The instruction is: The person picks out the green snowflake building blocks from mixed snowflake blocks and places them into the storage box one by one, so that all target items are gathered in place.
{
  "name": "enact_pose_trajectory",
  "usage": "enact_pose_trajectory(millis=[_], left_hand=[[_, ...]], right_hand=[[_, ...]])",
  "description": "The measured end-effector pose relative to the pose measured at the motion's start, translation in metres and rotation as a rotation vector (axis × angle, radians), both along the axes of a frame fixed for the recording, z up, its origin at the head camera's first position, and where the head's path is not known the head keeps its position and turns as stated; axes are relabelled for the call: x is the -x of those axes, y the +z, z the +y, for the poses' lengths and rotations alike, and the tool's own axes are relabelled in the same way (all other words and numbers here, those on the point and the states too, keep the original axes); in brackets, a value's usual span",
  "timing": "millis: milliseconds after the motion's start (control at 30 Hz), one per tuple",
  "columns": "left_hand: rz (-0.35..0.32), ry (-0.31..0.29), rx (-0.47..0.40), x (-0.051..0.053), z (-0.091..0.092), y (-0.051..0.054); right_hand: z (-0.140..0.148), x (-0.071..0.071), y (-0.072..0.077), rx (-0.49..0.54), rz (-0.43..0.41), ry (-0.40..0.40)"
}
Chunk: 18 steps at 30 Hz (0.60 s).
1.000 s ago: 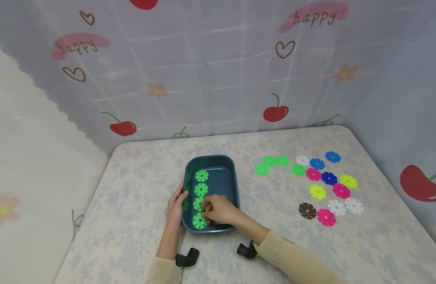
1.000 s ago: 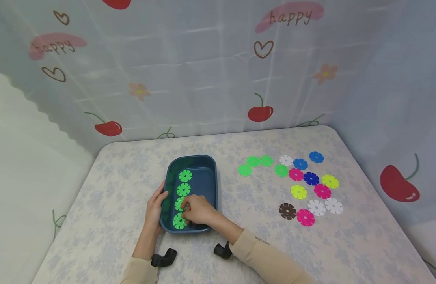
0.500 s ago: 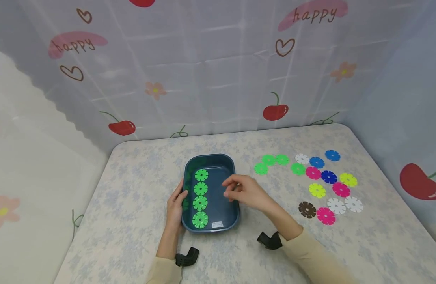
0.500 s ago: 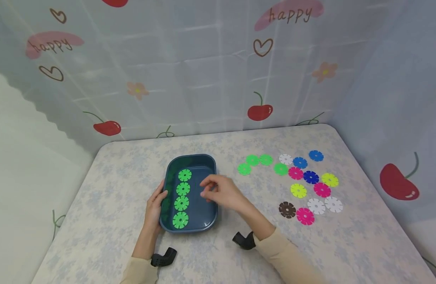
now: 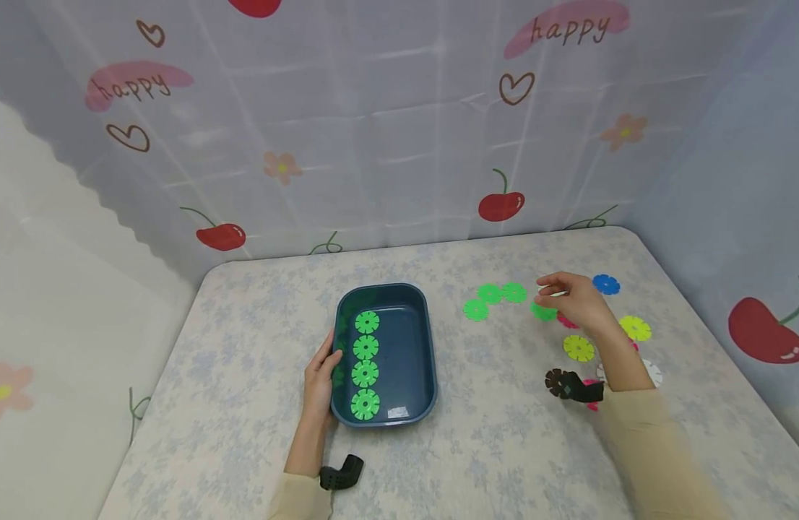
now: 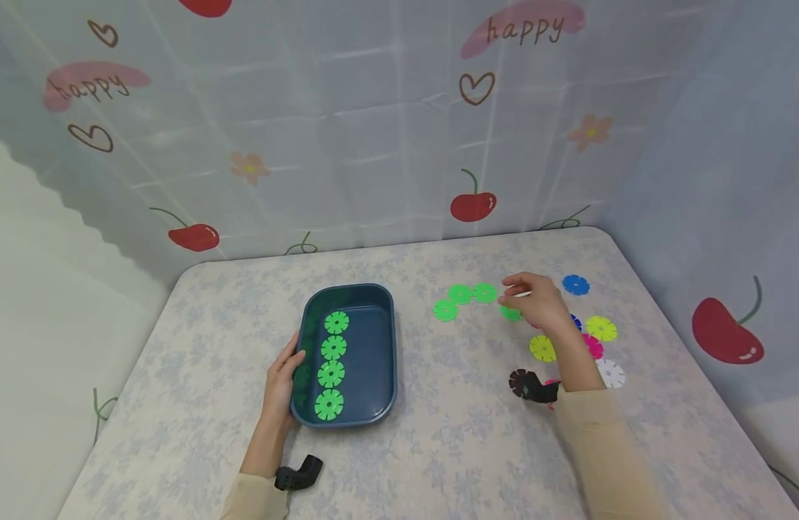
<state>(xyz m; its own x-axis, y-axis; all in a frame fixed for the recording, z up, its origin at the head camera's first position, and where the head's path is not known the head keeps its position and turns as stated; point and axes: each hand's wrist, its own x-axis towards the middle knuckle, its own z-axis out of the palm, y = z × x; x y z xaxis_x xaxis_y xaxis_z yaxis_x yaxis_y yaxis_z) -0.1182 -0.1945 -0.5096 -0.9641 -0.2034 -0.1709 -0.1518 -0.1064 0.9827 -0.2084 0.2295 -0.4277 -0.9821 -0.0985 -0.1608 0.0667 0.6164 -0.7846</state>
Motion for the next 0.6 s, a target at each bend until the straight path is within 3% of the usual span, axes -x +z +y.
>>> enact_pose_trajectory(millis=[200, 600], left_hand=[[0.004, -0.002, 0.002, 0.0, 0.0, -0.001], [0.019, -0.002, -0.005, 0.0, 0.0, -0.002]], right_hand=[[0.024, 0.012, -0.013, -0.068, -0.023, -0.048], [0.032, 0.023, -0.042, -0.118, -0.081, -0.108]])
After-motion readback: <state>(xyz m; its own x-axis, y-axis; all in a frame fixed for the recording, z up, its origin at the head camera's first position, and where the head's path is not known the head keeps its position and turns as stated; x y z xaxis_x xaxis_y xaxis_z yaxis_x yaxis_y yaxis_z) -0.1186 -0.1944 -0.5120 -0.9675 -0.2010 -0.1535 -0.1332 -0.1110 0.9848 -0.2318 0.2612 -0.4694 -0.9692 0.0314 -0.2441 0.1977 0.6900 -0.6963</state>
